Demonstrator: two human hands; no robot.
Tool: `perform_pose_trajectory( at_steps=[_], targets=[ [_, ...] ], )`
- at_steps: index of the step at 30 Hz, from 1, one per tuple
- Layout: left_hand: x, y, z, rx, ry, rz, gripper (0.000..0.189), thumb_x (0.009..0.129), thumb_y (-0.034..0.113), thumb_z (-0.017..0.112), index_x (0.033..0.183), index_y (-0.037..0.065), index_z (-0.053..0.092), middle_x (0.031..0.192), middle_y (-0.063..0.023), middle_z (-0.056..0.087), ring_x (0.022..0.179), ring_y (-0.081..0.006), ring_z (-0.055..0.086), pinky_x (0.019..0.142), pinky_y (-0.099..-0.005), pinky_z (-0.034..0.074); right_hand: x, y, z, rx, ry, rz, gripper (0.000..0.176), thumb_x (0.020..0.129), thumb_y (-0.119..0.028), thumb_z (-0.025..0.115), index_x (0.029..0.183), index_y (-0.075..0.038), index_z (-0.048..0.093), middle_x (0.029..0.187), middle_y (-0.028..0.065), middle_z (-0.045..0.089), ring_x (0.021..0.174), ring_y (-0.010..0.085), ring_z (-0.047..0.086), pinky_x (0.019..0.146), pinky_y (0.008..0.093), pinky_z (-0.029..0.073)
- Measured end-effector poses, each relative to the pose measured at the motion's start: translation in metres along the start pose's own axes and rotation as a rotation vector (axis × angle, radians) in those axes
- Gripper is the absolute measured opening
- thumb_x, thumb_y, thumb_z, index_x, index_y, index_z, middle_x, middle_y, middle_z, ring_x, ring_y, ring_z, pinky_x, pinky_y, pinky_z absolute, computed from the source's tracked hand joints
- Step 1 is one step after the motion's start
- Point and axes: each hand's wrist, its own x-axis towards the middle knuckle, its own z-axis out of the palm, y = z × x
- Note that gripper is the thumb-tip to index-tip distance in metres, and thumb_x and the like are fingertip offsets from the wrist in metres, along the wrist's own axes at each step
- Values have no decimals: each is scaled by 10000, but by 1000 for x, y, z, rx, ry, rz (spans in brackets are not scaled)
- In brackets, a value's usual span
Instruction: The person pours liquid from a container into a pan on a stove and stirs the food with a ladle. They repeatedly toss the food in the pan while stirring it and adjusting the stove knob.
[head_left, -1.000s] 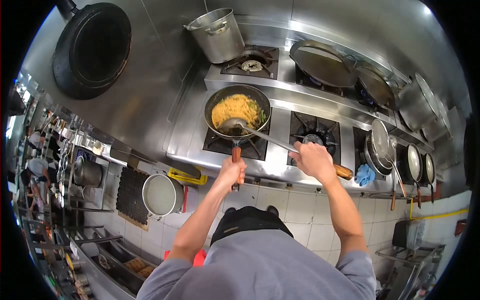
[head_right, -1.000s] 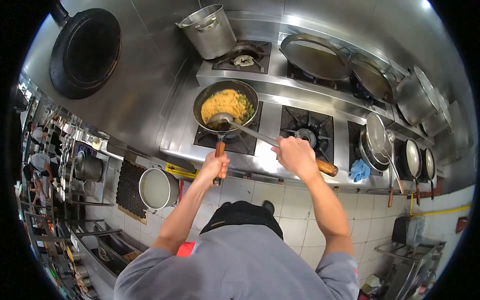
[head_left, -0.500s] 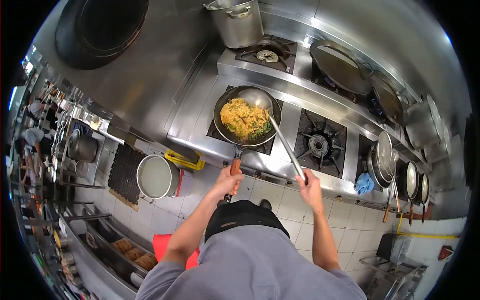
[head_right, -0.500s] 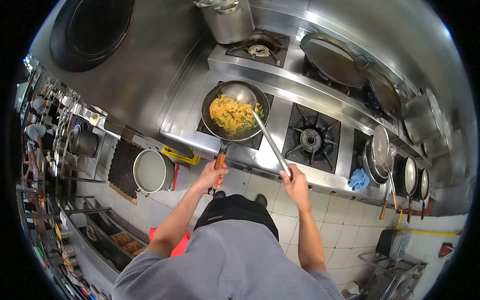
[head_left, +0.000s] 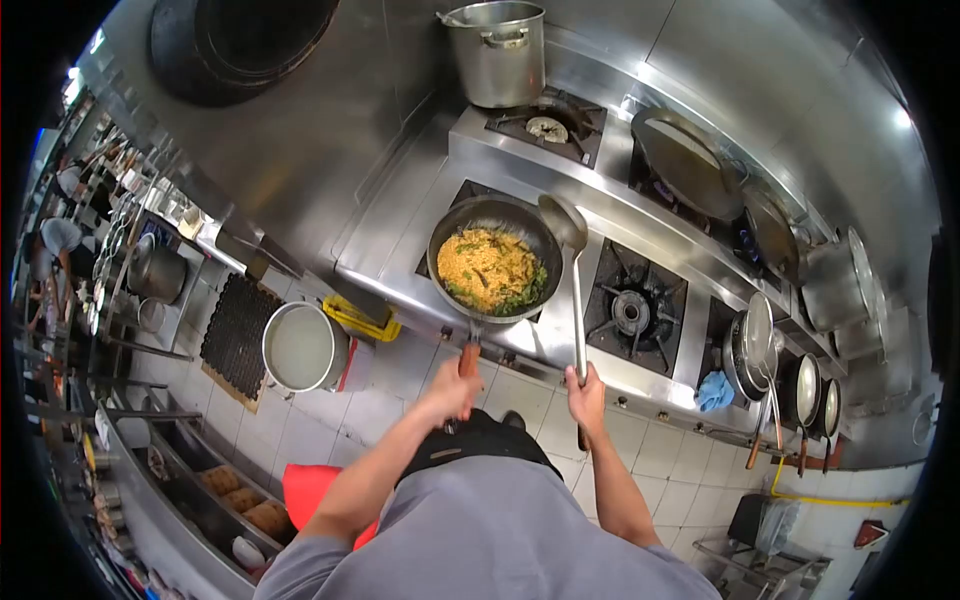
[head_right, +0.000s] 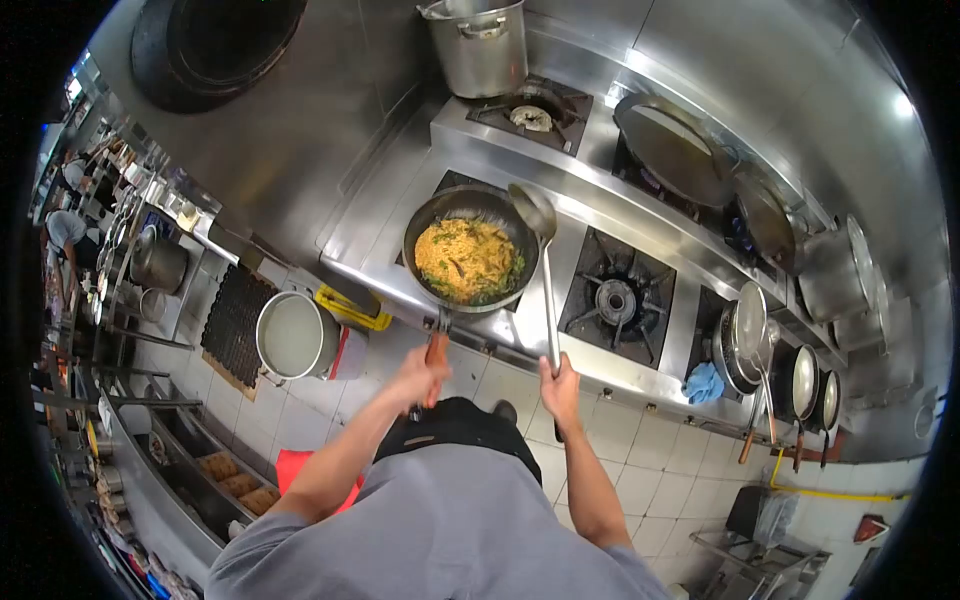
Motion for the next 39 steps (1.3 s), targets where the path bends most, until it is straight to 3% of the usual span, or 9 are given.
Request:
perform_pose_trajectory(
  at_steps=[6,7,10,15,19,23,30,37,39],
  targets=[
    [-12,29,28,45,69,-2,109,807,32,561,834,76,466,528,-25,444,367,-125,449,328,-295,362,-3,-45,-26,51,30,19,367,921,-331,586,800,8,514,572,137,436,551,203,414,535,386,382],
    [2,27,18,41,74,12,109,807,32,561,834,76,466,528,-25,444,367,-125,449,328,-295,362,-4,-41,-26,24,22,-24,353,938,-338,569,832,-1,549,598,32,414,588,130,366,533,320,354],
    [17,2,-1,-40,21,37,166,824,53,581,920,76,447,581,-6,442,421,-106,451,346,-282,375,-10,-48,-15,165,-10,78,347,933,-318,586,771,-21,510,595,1,384,588,104,339,523,302,336],
    [26,8,11,-136,31,-18,216,832,67,600,970,82,435,631,-2,448,452,-93,455,362,-266,380,-11,-36,17,192,98,2,367,925,-291,617,702,-35,477,587,-42,361,582,81,318,501,296,306],
    [24,-1,-2,-156,-4,-76,232,836,61,608,990,75,435,642,-12,455,455,-101,462,367,-280,395,-10,-9,51,289,32,185,470,901,-326,639,597,-8,476,527,36,377,537,116,349,488,354,331],
    [23,8,-1,-116,-9,-59,231,840,64,615,994,66,443,639,-17,463,447,-110,466,362,-286,399,-12,16,69,42,14,34,400,896,-276,633,624,-8,515,534,0,455,517,104,405,483,347,333],
    [7,-7,-15,-370,-92,-9,259,941,217,578,1117,55,479,771,-64,571,624,-135,575,509,-276,485,-51,27,52,227,14,224,415,912,-263,622,578,-71,468,507,-27,427,456,75,383,425,301,305],
    [3,-79,-49,-593,-159,-134,426,991,375,477,1262,48,439,859,-95,625,661,-136,606,550,-285,526,-78,44,34,262,92,320,420,920,-251,621,572,-117,427,489,-49,402,421,56,354,384,270,262],
    [26,-135,-66,-272,147,-145,404,957,379,526,1162,32,548,850,-83,640,691,-166,626,580,-307,538,-83,47,33,292,108,349,418,922,-250,620,575,-121,425,485,-51,396,411,53,349,376,264,255]
  ],
)
